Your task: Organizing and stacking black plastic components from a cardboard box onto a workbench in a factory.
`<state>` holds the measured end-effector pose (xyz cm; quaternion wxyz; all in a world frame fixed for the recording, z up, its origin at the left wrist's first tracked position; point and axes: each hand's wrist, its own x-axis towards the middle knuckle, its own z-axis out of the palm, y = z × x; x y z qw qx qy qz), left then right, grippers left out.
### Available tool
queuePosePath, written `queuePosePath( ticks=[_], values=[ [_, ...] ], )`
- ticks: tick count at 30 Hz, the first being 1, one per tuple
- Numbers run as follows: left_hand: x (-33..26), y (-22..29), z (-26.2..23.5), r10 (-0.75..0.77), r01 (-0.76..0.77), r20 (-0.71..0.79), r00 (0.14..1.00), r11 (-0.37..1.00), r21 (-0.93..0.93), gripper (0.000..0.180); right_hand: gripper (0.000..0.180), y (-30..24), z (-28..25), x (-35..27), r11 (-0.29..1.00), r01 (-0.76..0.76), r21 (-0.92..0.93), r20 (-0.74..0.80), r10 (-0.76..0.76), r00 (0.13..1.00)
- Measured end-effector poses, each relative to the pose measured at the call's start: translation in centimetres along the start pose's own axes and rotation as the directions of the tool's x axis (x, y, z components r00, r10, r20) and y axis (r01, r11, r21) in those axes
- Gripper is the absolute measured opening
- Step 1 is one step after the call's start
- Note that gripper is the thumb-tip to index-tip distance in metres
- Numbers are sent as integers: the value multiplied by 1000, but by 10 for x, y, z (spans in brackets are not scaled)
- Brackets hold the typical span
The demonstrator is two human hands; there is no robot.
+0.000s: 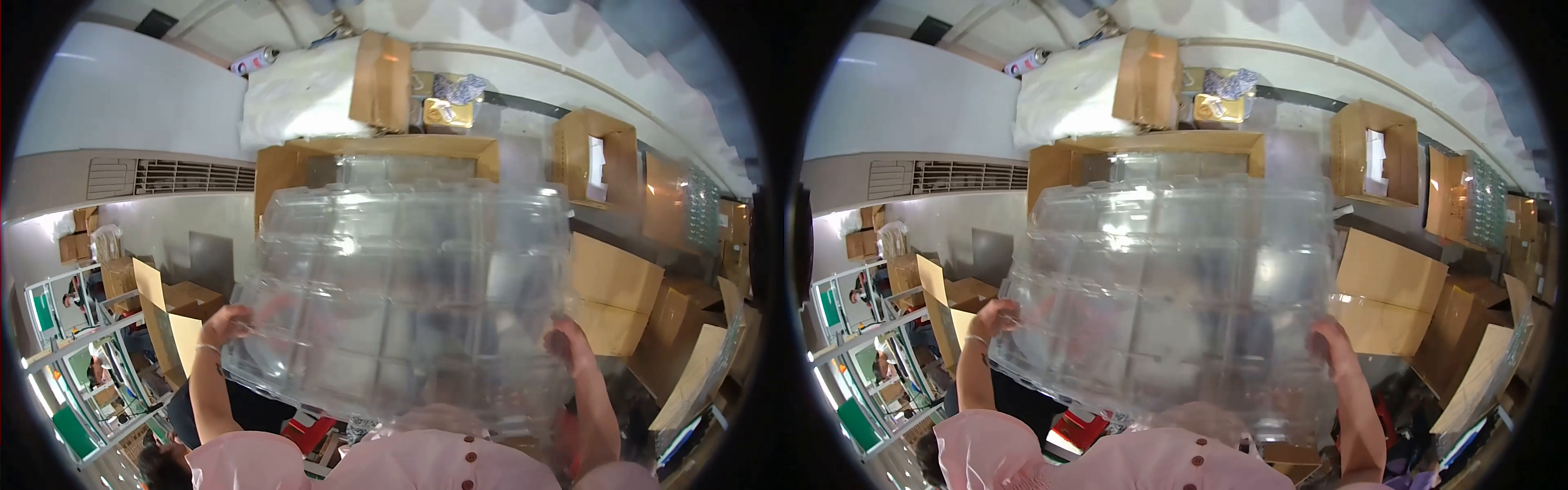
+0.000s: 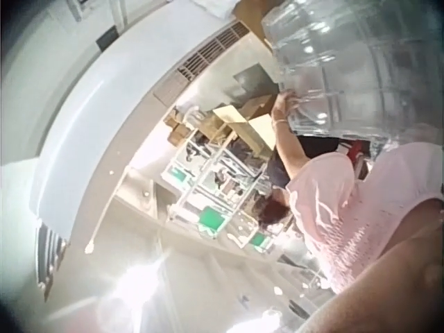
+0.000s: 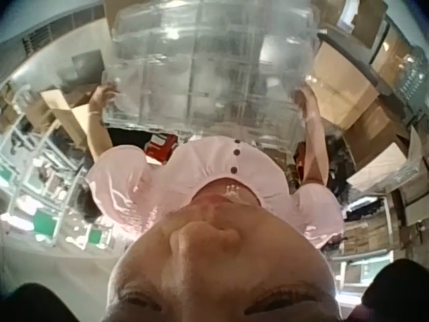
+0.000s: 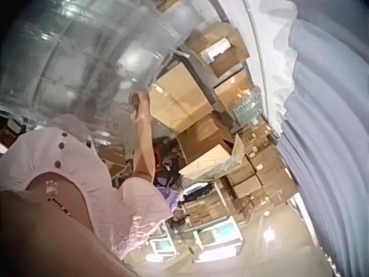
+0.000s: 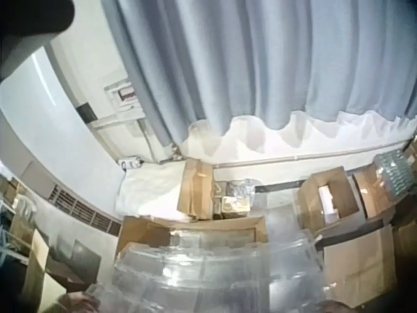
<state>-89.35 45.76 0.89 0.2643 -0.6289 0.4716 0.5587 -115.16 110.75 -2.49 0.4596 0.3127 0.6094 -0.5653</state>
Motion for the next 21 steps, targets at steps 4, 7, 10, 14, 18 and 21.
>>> queuePosePath(
  ticks=[4,7,10,14,18,21],
  values=[
    [50,33,-83,-139,138,98,985,990,19,30,29,-11,91,64,993,-110,38,-22,111,994],
    [96,56,-85,-94,99,172,981,995,-22,29,27,-26,111,119,987,-162,-18,-91,160,983],
    [141,102,-28,15,-14,147,989,1000,-5,30,28,-40,97,157,988,-154,-17,-52,153,987],
    [243,122,-55,157,-152,279,947,988,-40,34,34,-50,142,198,997,-64,-50,-154,55,987],
    [312,132,-39,50,-88,148,988,960,266,38,37,-39,136,232,999,-30,-18,-140,27,990],
    [312,137,-16,55,-86,89,995,915,393,55,33,-22,125,241,999,6,-49,-177,-14,984]
  ],
)
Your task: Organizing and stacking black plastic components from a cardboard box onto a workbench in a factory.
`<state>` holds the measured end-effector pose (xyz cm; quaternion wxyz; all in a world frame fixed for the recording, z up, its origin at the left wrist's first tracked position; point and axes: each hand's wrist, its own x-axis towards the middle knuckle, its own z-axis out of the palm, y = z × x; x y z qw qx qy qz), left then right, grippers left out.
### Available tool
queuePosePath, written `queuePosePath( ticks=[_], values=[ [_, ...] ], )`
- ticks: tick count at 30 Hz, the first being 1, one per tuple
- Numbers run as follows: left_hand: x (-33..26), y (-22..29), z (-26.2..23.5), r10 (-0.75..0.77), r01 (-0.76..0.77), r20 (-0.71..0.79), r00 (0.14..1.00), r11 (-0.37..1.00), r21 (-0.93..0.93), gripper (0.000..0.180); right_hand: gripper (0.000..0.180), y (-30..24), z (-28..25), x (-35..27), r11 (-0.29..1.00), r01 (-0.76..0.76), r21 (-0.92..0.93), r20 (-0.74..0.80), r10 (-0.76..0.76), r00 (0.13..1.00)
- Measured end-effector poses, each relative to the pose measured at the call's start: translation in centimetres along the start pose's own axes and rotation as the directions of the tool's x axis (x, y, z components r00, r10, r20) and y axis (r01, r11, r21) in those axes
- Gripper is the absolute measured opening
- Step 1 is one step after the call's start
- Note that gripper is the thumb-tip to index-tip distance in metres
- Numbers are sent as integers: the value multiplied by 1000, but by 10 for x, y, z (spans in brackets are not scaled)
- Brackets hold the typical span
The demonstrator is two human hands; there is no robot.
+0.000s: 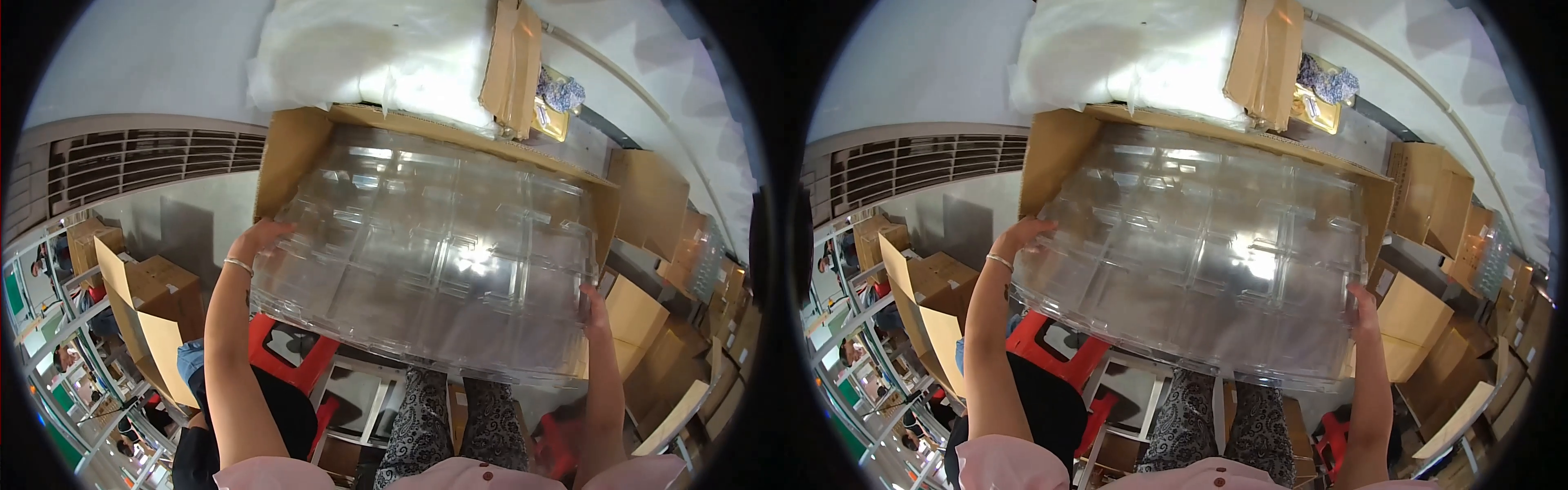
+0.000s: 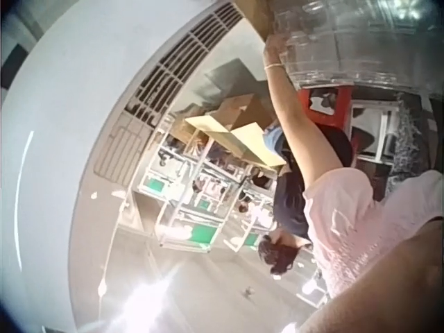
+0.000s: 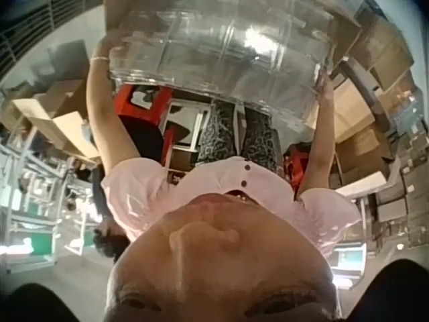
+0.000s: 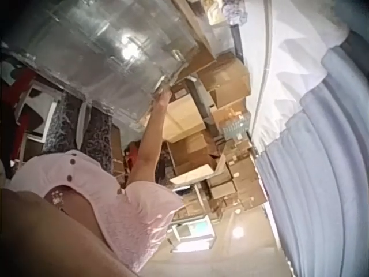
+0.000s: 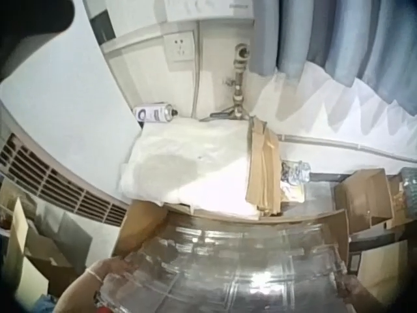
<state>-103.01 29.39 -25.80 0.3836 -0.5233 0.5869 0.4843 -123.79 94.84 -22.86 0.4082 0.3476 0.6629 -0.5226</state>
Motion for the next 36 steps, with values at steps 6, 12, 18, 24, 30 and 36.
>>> queuePosePath(
  ticks=[6,12,18,24,30,36],
  values=[
    [68,-55,11,308,-324,-168,936,943,-76,70,42,41,18,36,996,81,23,-61,-79,995],
    [150,-135,45,361,-364,-485,797,927,92,65,56,94,30,116,992,33,-125,-231,-62,971],
    [142,-81,102,226,-287,-478,849,956,-58,66,62,103,3,163,988,-91,-123,-141,73,987],
    [149,-102,84,362,-428,-382,850,898,-102,62,55,110,17,168,991,-35,-128,-160,14,987],
    [116,-107,85,384,-515,-417,824,815,-265,53,33,102,6,124,977,169,-127,-62,-178,982],
    [175,-112,105,387,-609,-590,709,757,-236,53,57,128,15,207,975,173,-142,-152,-194,969]
  ],
)
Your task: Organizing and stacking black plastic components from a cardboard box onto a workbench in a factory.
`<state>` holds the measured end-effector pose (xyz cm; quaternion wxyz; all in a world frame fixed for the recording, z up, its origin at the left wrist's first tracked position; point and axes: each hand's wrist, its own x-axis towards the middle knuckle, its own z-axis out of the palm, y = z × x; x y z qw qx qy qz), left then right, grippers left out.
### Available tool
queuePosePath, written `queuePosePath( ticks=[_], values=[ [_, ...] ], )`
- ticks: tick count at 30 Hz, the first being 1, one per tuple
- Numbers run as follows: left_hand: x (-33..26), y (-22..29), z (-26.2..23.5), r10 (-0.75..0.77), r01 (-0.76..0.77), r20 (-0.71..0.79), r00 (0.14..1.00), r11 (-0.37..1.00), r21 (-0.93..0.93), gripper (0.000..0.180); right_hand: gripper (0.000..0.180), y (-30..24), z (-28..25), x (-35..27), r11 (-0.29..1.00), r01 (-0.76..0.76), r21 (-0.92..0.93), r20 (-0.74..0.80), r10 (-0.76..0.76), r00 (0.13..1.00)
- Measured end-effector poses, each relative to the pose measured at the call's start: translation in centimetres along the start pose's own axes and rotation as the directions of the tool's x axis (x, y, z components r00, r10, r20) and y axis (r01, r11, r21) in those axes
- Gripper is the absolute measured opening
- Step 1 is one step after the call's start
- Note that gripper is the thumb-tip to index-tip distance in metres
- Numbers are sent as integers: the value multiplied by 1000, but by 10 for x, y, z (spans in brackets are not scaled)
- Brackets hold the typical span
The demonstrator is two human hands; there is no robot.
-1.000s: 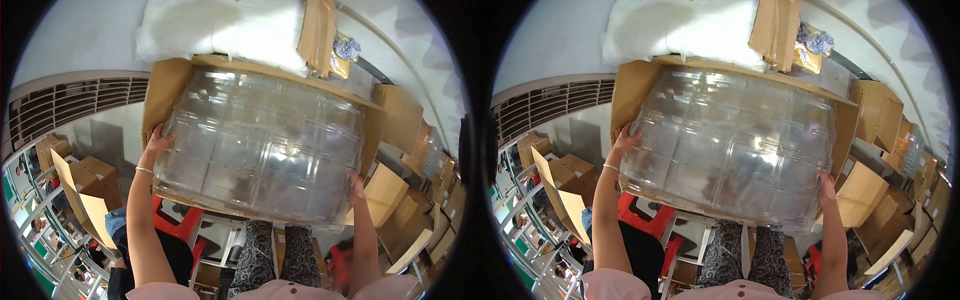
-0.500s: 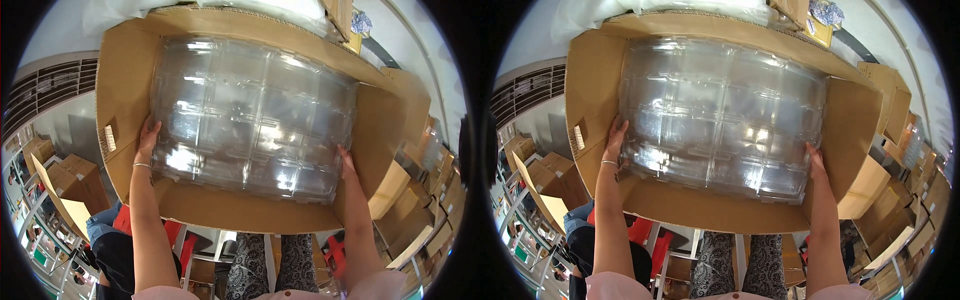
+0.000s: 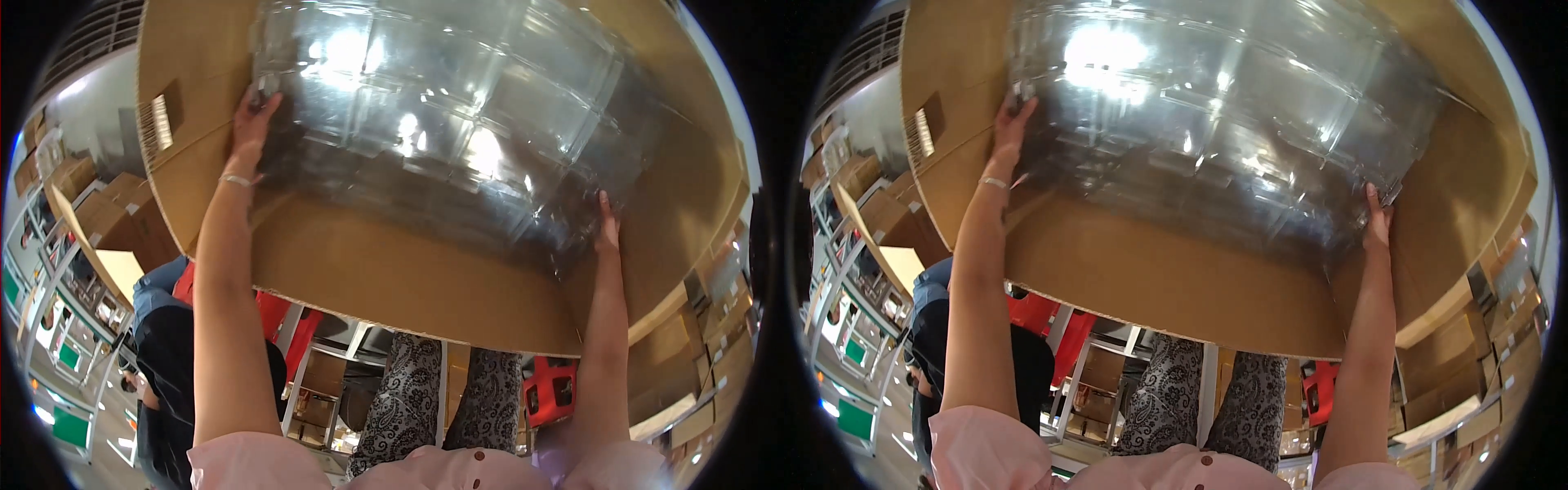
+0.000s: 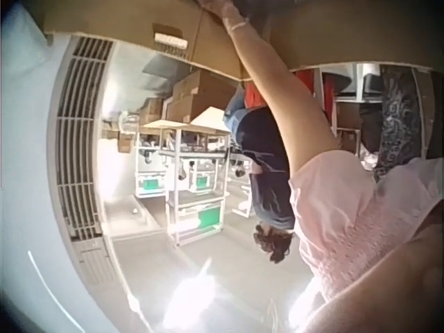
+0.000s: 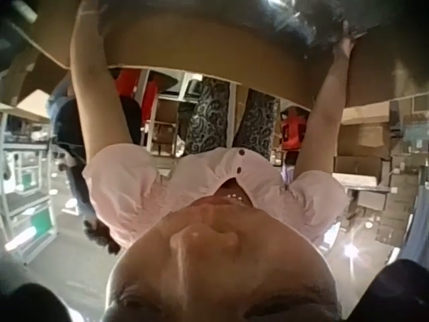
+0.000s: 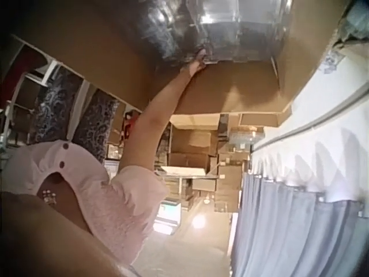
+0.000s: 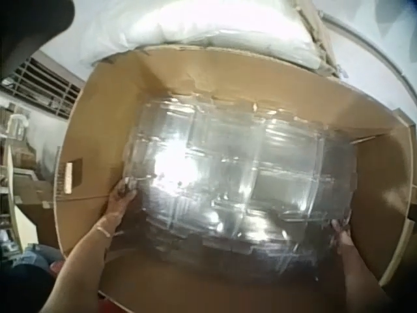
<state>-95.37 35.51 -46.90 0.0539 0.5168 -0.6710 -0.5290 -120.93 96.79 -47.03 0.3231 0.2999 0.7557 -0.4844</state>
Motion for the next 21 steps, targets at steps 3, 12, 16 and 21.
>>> queuePosePath(
  ticks=[3,12,16,21],
  values=[
    [5,-10,15,32,-32,47,998,999,11,54,71,23,-2,36,999,-50,-1,74,50,996],
    [-25,21,31,43,28,-125,991,853,521,76,74,-24,-10,-21,803,41,-595,-43,-82,996],
    [-37,18,18,269,-120,-128,954,739,663,84,86,-22,39,-65,769,408,-492,-138,-532,836],
    [-70,67,63,170,-174,131,977,269,947,88,86,-52,47,-70,493,367,-789,-77,-672,737]
  ],
)
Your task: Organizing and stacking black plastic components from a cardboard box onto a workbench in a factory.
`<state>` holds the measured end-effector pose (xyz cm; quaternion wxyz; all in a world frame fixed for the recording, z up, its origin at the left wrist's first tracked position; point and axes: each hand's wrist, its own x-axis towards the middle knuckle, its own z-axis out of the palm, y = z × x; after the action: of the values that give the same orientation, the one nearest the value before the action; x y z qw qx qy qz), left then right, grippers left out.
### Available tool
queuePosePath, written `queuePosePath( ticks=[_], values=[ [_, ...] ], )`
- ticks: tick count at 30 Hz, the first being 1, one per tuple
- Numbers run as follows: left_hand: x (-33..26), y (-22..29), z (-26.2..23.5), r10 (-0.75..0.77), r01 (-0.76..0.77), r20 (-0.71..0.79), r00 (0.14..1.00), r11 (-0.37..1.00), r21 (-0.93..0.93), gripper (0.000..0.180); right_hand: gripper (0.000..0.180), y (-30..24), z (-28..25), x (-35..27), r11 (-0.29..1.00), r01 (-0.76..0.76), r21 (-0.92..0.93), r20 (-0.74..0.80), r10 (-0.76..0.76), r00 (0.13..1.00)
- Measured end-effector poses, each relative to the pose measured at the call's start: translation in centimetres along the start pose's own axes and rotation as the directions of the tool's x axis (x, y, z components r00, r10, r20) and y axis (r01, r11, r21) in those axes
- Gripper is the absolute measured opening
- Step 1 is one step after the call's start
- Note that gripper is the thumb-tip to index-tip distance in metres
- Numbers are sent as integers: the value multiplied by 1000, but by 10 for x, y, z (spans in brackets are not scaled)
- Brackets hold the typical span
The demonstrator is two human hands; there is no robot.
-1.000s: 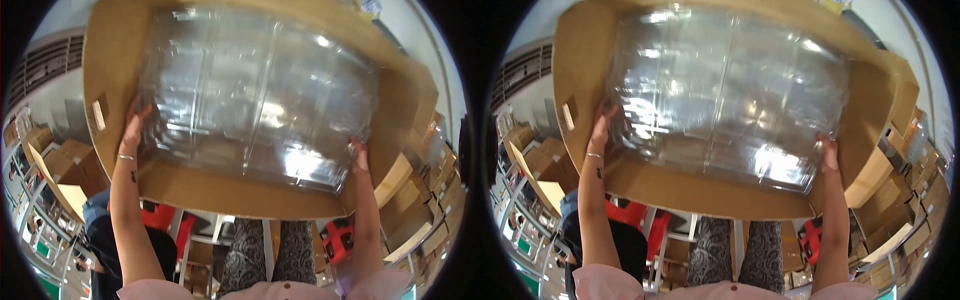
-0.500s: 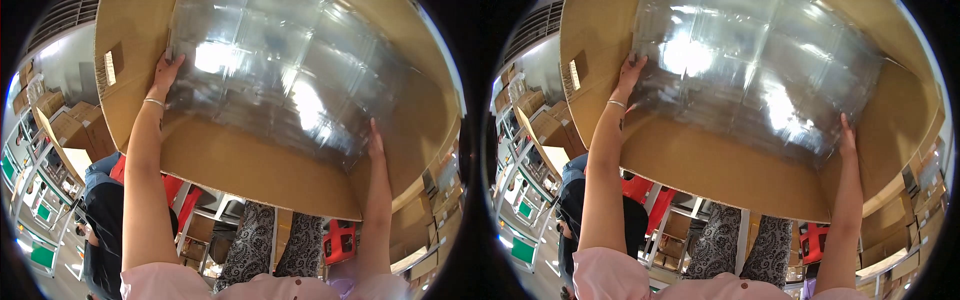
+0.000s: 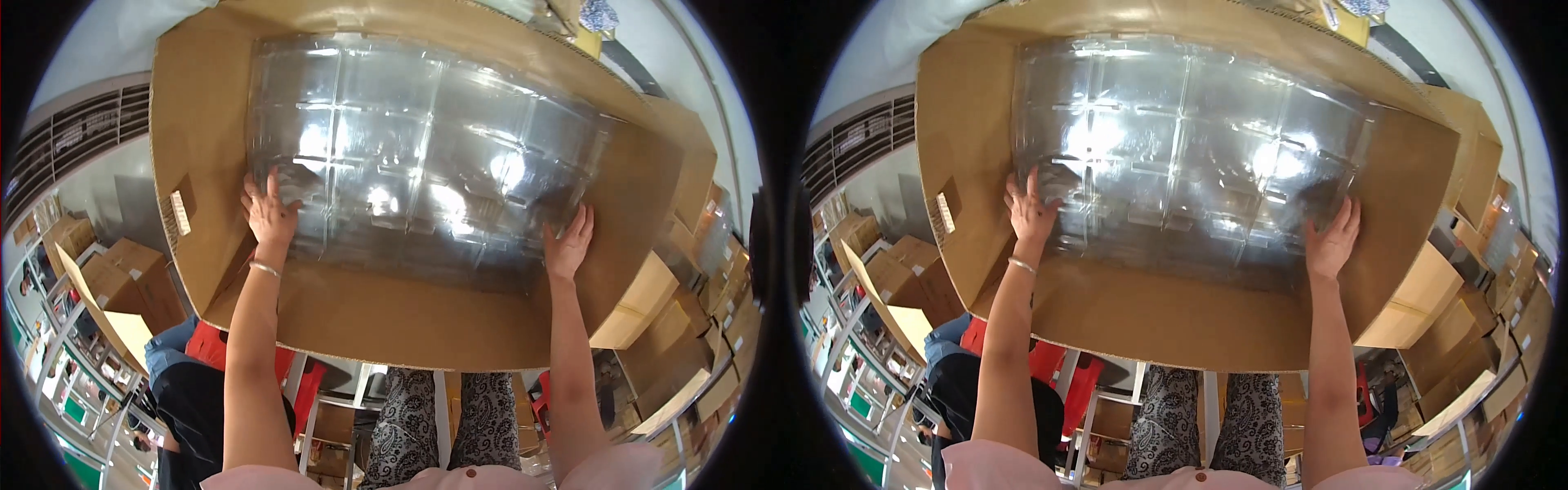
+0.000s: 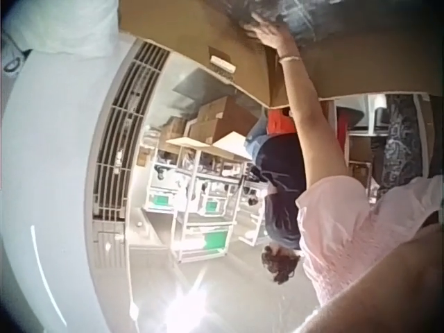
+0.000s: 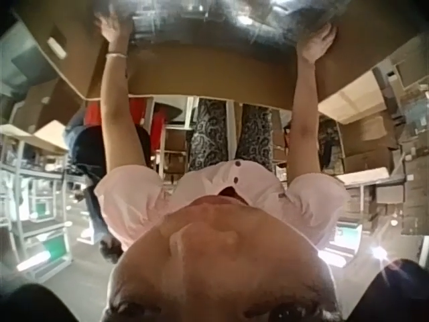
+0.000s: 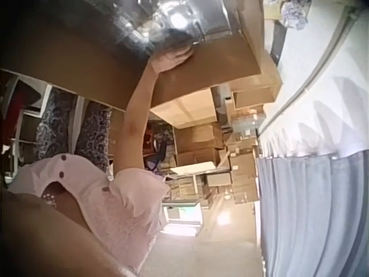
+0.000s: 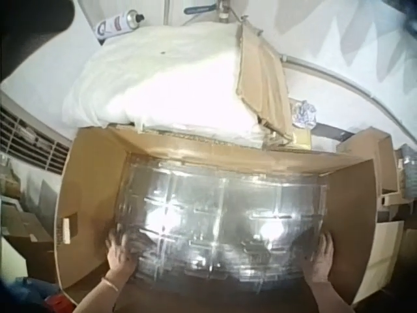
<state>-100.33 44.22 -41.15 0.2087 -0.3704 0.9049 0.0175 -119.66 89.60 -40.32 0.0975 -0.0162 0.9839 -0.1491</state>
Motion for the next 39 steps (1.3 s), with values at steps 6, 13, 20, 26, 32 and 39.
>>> queuePosePath(
  ticks=[6,13,20,26,32,39],
  values=[
    [11,56,-15,253,-262,340,906,965,-19,114,129,-37,11,17,848,238,-473,546,70,835],
    [15,55,24,285,-283,207,936,958,-40,116,128,-19,26,25,787,290,-544,562,84,823],
    [21,69,10,158,-186,251,955,978,91,123,114,-41,15,38,672,436,-598,660,105,744],
    [-67,54,-29,214,-217,-42,976,932,-290,99,70,-61,-22,-15,851,520,-75,566,-393,725],
    [-306,121,-115,69,-172,-163,984,582,-795,56,37,-23,-124,-97,802,500,328,782,-527,332],
    [-582,157,-149,-354,566,492,795,143,-812,59,43,-67,-184,-82,411,874,257,922,-377,-94]
  ],
)
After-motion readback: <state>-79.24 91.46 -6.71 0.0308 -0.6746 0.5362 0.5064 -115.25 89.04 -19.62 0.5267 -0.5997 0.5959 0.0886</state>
